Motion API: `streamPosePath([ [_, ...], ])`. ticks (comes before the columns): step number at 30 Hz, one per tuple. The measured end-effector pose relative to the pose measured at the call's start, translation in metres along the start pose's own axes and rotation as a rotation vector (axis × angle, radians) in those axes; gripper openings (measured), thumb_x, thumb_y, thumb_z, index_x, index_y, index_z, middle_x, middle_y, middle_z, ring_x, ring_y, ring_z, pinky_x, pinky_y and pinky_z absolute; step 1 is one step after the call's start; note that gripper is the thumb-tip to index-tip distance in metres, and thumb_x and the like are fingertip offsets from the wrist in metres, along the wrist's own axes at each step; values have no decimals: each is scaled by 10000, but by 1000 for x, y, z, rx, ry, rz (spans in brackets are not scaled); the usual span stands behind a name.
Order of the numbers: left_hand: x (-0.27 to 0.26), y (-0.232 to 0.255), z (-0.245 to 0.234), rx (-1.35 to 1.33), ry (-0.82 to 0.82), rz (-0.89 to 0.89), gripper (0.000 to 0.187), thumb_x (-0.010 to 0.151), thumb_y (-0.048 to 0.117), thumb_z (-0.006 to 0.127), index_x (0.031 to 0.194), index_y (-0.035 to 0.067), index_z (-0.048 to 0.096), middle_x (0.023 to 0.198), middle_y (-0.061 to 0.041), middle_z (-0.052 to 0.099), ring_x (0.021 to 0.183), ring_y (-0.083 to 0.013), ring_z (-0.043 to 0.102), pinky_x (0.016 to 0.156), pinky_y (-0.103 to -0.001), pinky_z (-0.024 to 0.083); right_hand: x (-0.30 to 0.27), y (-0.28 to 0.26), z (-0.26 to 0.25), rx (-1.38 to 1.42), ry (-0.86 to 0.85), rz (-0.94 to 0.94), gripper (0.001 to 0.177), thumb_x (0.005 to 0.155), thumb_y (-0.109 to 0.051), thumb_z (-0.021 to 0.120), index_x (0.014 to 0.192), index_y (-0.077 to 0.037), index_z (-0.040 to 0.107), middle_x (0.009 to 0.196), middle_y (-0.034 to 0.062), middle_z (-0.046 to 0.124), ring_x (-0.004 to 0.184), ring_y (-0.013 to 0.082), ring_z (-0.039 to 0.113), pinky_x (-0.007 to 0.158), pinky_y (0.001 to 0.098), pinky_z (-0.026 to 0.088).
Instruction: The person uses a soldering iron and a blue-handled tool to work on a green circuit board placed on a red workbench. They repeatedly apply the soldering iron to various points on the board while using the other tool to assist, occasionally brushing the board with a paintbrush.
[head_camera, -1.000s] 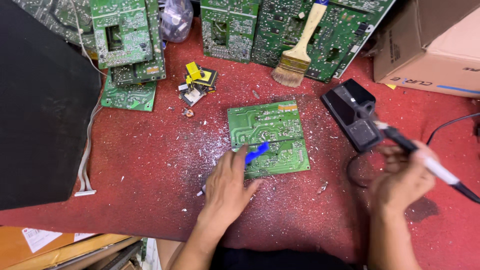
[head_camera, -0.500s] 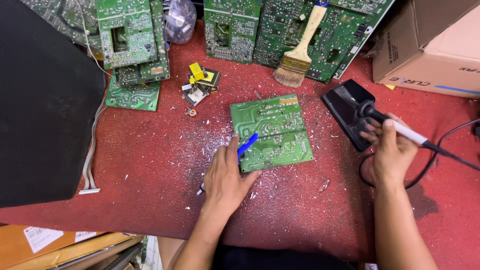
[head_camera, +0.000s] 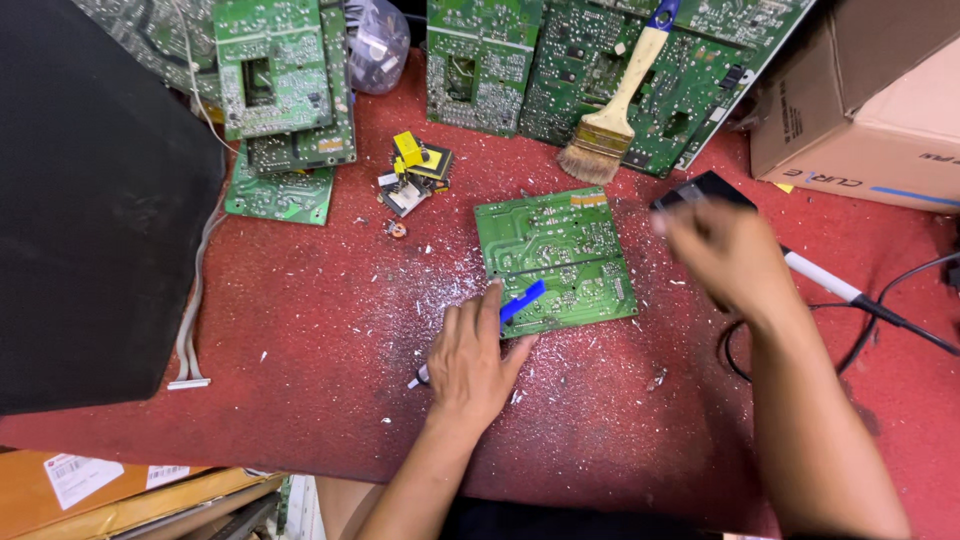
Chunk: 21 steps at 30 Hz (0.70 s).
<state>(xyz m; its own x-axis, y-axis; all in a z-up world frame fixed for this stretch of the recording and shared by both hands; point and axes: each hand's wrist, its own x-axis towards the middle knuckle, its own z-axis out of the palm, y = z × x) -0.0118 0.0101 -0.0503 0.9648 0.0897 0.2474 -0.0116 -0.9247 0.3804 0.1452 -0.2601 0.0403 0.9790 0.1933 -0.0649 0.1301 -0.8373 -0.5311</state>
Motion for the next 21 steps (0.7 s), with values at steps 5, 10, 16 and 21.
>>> streamPosePath([
  [5, 1, -1, -5, -102, 76, 54, 788, 876, 496, 816, 1471, 71, 525, 1115, -148, 666, 911, -264, 623, 611, -347, 523, 131, 0, 29, -169, 299, -56, 425, 1055, -546, 735, 1161, -138, 786, 898, 137, 736, 1008, 419, 721, 848, 540, 552],
  [10, -2, -3, -5, -108, 73, 65, 788, 878, 491, 818, 1475, 67, 527, 1117, -158, 690, 932, -257, 618, 616, -326, 523, 183, -5, 50, -260, 376, 6, 468, 1019, -582, 765, 992, -119, 827, 815, 179, 754, 933, 456, 747, 761, 552, 573],
  [16, 0, 0, -13, -152, 65, 23, 810, 880, 421, 828, 1511, 49, 483, 1156, -207, 682, 947, -285, 613, 643, -346, 544, 151, -32, 48, -136, 439, -125, 362, 962, -374, 779, 1025, -19, 746, 818, 210, 730, 918, 480, 738, 775, 591, 568],
  [21, -6, -4, -9, -209, 286, -18, 1192, 761, 453, 942, 1619, 64, 212, 1346, -312, 496, 1074, -391, 585, 811, -476, 573, 62, -67, 46, 302, 478, -712, 89, 885, 68, 660, 891, 2, 720, 942, 243, 731, 973, 453, 743, 893, 487, 563],
])
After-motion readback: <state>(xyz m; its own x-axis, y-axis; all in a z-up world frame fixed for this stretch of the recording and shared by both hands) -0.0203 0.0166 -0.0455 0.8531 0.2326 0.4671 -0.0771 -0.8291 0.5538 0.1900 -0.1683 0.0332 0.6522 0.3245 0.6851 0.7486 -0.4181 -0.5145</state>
